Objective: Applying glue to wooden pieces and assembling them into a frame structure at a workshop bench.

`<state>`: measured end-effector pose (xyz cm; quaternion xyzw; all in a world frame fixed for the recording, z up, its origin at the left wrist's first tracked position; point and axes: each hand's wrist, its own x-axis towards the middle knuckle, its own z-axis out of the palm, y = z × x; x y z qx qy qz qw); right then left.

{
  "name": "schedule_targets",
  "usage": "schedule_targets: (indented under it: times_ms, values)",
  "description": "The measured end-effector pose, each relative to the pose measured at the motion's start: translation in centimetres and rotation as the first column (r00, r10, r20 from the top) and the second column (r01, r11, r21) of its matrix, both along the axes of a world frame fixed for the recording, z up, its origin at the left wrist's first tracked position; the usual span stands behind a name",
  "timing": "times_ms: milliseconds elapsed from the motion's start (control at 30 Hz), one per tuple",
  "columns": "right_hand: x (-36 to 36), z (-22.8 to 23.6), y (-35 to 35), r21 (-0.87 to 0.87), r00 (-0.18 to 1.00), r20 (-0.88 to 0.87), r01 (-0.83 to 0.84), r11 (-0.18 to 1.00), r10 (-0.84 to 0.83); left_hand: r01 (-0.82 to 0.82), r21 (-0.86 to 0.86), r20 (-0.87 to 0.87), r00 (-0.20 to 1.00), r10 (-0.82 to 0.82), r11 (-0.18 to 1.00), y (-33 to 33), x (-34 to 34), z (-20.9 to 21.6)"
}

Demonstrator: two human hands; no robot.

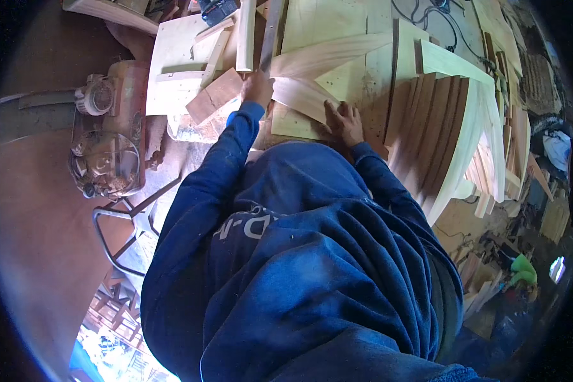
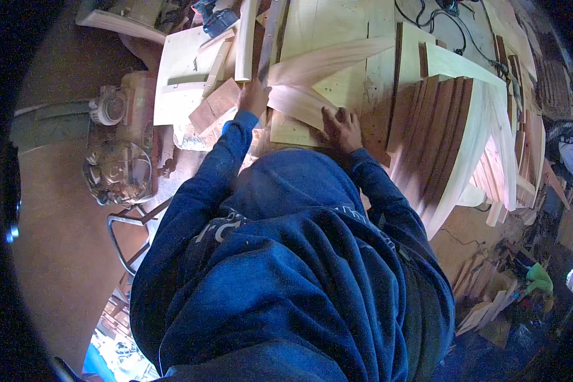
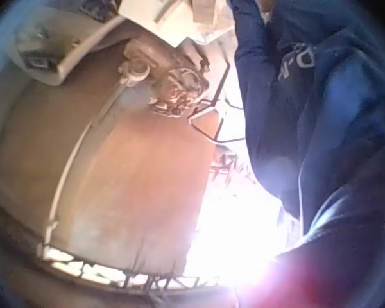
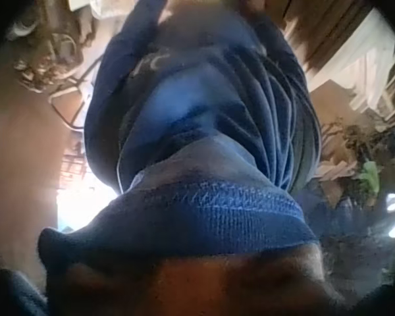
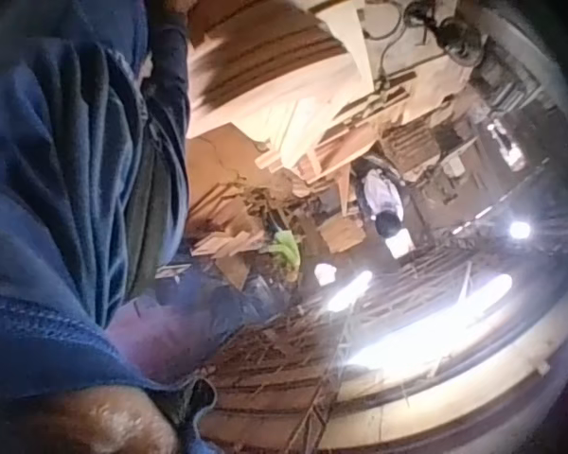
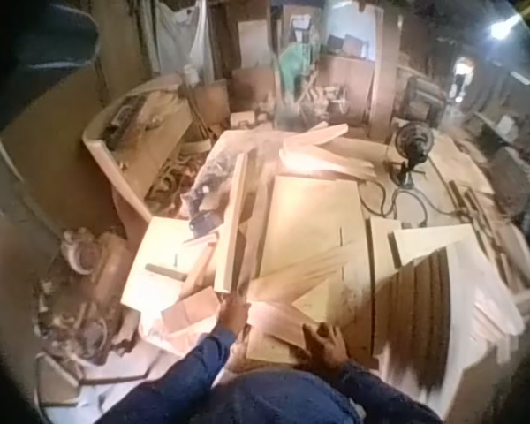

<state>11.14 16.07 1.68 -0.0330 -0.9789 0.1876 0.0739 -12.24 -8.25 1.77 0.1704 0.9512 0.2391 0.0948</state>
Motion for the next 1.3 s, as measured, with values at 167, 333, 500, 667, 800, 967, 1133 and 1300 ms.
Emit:
schedule_targets:
  times_ms: [167, 333, 500, 667, 800, 967, 1133, 1300]
  values:
    - [-0.3, 0.1, 0.2, 0.030, 0.999, -0.033, -0.010, 0.999, 0.011, -0.026, -0.157, 0.028, 0.999, 0.031, 0.987, 1.9, -3.2, 0.1]
    - [-0.6, 0.5, 0.3, 0.014, 0.999, -0.049, -0.012, 1.000, 0.012, -0.129, -0.166, 0.143, 0.978, 0.154, 0.978, 2.5, -4.9, -0.6]
    - [-0.9, 0.4, 0.7, 0.008, 0.994, 0.110, -0.003, 1.000, 0.002, -0.160, -0.163, 0.142, 0.973, 0.184, 0.974, 2.5, -6.0, -1.8]
    - [-1.2, 0.3, 0.8, -0.027, 0.987, 0.160, 0.023, 0.999, -0.018, -0.103, -0.101, 0.113, 0.987, 0.114, 0.990, 1.9, -6.4, -2.9]
    - [-1.4, 0.7, 0.8, -0.043, 0.995, 0.100, 0.022, 0.999, -0.018, -0.081, -0.151, 0.196, 0.974, 0.110, 0.985, 1.5, -6.7, -3.3]
    - [-2.0, 0.3, 1.5, -0.047, 0.994, 0.110, -0.001, 0.999, 0.006, -0.153, -0.073, 0.167, 0.972, 0.163, 0.986, 1.5, -6.9, -4.4]
    - [-2.3, -0.5, 1.8, -0.034, 0.998, -0.060, -0.011, 0.999, 0.009, -0.148, -0.111, 0.157, 0.974, 0.164, 0.983, 2.0, -7.4, -3.9]
    - [-2.8, 0.7, 1.5, -0.035, 1.000, -0.029, -0.005, 0.999, 0.004, -0.171, -0.105, 0.173, 0.967, 0.187, 0.980, 3.1, -6.3, -2.2]
